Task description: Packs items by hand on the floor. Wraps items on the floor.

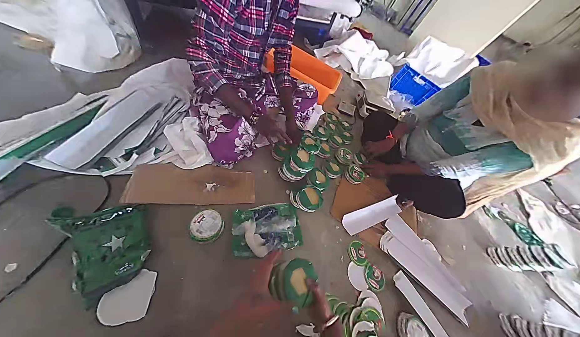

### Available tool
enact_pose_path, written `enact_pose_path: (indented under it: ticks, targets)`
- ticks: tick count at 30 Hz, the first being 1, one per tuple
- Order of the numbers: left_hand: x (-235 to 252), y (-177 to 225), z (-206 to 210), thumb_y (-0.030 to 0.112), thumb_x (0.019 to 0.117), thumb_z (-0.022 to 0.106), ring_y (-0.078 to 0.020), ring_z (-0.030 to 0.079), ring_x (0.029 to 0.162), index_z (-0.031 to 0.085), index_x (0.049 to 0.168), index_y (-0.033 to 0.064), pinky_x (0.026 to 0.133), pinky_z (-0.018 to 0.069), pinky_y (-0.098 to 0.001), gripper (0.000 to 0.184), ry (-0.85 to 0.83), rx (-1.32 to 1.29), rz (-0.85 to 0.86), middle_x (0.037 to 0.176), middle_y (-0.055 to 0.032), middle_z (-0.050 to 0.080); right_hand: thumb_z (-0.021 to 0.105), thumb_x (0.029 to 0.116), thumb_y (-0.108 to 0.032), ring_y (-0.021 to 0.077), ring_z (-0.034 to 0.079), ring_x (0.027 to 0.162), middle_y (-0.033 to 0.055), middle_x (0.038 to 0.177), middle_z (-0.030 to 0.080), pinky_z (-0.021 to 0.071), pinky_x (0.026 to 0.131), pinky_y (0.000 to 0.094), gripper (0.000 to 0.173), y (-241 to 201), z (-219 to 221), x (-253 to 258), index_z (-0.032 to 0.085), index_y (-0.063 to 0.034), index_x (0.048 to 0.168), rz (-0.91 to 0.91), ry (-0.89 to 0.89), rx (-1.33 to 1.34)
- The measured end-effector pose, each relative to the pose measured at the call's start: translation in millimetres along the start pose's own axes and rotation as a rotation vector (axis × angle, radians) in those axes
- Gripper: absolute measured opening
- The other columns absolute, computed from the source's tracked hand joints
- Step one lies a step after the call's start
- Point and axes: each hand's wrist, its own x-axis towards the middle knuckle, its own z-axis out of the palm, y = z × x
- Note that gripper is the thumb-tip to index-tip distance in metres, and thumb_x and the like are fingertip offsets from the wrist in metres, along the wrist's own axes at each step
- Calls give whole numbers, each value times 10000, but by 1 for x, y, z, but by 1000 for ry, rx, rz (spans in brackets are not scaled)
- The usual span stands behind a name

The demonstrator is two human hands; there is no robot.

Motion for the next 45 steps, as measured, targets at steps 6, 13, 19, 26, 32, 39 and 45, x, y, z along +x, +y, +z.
enact_pose_path:
  ticks: [6,13,19,26,32,39,45]
  targets:
    - [-36,15,-63,278,671,923,-386,487,1380,487,1496,30,1130,411,-541,966,-220,245,-68,1507,-239,486,593,911,-446,296,418,1429,286,1632,244,406,1131,442,1004,3,56,-1,58,32,1612,-24,-380,-317]
    - [-61,16,-56,390,618,955,-403,559,1306,501,1482,51,1067,480,-549,1034,-75,411,-77,1447,-227,548,698,874,-595,476,29,1566,227,1698,140,14,1188,745,918,-27,59,66,313,-237,1625,-345,-186,-1564]
    - [-71,12,-49,302,603,975,-433,559,1305,484,1489,18,1067,485,-556,1052,26,401,-39,1459,-253,532,705,854,-635,448,-17,1575,186,1718,65,-25,1199,723,981,-44,80,88,282,-216,1635,-238,-342,-1659]
    - [-87,15,-33,323,590,968,-478,598,1237,467,1480,-37,994,514,-600,1083,228,448,-101,1443,-298,530,649,980,-396,405,101,1578,121,1680,284,-8,1212,696,504,5,80,73,578,-296,1469,-312,-57,-1373]
    - [-91,9,-26,345,580,957,-483,596,1229,478,1476,-26,976,515,-611,1082,331,494,-65,1427,-296,540,692,949,-224,439,298,1517,120,1545,515,94,1195,719,305,33,82,57,763,-232,1245,-545,188,-1242]
    - [-93,13,-27,319,617,959,-460,533,1323,429,1517,-2,1064,469,-576,1093,309,424,-106,1492,-271,492,662,985,-239,401,347,1499,125,1510,552,161,1210,657,282,23,51,24,760,-185,1244,-319,273,-1154]
    - [-93,4,-28,329,625,962,-437,488,1372,419,1529,20,1128,422,-544,1099,304,326,-96,1515,-260,469,502,1085,-182,340,470,1408,202,1522,501,379,1123,545,407,-2,33,-10,532,-23,1458,31,122,-279]
